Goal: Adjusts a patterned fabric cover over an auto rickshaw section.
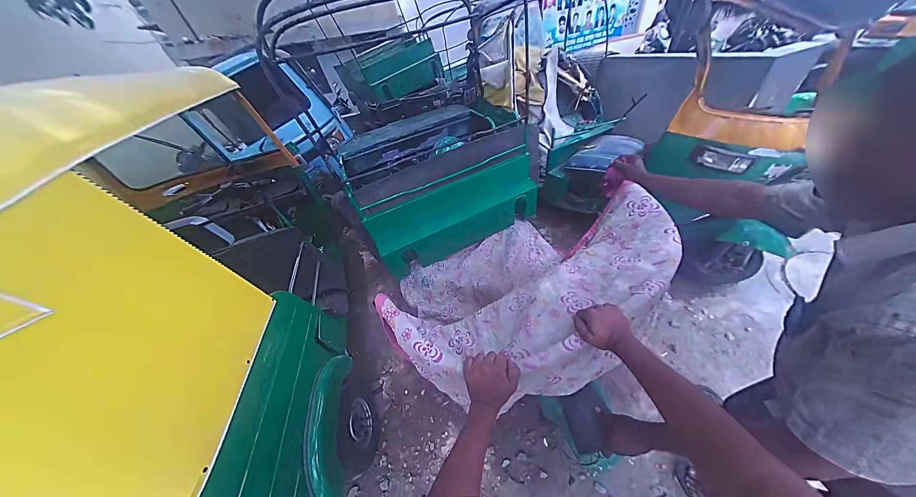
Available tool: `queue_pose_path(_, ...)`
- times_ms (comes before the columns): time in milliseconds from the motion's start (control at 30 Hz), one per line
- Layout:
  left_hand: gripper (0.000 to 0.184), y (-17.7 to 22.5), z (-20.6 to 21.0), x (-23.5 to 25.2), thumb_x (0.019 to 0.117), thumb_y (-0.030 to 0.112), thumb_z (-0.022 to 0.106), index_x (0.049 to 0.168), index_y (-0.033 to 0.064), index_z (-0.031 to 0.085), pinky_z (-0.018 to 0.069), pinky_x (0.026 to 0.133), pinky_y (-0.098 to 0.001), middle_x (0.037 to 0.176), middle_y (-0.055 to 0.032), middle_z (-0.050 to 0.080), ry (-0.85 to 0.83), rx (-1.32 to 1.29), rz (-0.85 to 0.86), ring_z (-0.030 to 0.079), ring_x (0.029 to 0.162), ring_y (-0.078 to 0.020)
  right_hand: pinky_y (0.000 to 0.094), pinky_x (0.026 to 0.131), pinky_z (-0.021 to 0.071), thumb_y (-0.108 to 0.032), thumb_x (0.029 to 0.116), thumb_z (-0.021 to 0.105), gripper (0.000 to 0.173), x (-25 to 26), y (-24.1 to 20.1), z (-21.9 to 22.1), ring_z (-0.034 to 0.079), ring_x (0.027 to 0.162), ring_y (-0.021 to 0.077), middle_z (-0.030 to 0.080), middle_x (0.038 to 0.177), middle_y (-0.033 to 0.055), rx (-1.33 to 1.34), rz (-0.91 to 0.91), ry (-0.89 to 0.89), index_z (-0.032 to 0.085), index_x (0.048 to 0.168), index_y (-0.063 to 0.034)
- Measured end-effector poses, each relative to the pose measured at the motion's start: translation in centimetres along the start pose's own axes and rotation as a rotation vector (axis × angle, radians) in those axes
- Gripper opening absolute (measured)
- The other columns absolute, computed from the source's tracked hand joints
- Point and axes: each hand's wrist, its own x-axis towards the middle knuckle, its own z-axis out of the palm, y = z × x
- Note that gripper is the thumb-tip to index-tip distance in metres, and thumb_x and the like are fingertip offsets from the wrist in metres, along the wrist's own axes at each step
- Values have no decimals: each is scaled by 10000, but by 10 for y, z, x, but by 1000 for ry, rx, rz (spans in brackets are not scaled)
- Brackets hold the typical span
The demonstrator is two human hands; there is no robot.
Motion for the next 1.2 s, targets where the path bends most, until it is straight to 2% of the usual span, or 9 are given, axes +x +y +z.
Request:
queue_pose_path(167,444,-3,32,38,900,475,433,574,210,576,473,610,-385,572,50,582,-38,32,0,597,575,-143,564,693,523,-500,981,266,557,48,19,-3,728,827,305,713,780,90,-17,-9,-16,628,758,-139)
queue_pose_path(500,462,-58,69,65,899,482,390,597,204,603,487,636,-410,599,41,609,-85,90,-35,613,596,-161,544,725,533,-527,973,254,573,114,-13,3,734,842,279,729,796,64,-23,-43,9,652,775,-166)
queue_pose_path(600,465,-59,71,72,898,487,390,602,205,613,496,652,-408,616,41,623,-121,101,-43,627,618,-163,537,744,537,-526,973,253,574,123,-12,3,734,842,269,730,792,59,-32,-42,22,654,772,-168)
queue_pose_path(767,468,-56,69,75,910,499,388,620,212,617,496,650,-397,620,45,618,-161,75,-30,625,626,-157,522,682,533,-510,967,276,554,121,-6,4,727,767,264,701,716,59,-41,-48,82,620,706,-163)
queue_pose_path(867,470,-55,62,69,902,510,392,620,208,616,490,644,-392,617,42,609,-178,73,-47,616,617,-156,540,708,535,-511,979,269,562,116,-9,1,728,789,289,708,744,80,-25,-63,35,626,738,-150)
queue_pose_path(1067,470,-46,63,67,904,493,390,616,191,604,467,621,-411,604,22,602,-104,13,-32,606,599,-177,565,757,518,-504,990,259,569,104,0,3,718,796,304,702,753,97,16,-60,49,616,755,-129)
queue_pose_path(1200,487,-50,58,60,918,504,365,614,186,575,454,615,-415,593,12,578,-103,8,-36,593,591,-192,573,714,515,-489,990,270,566,100,-4,10,716,769,317,695,733,109,39,-95,131,609,732,-117)
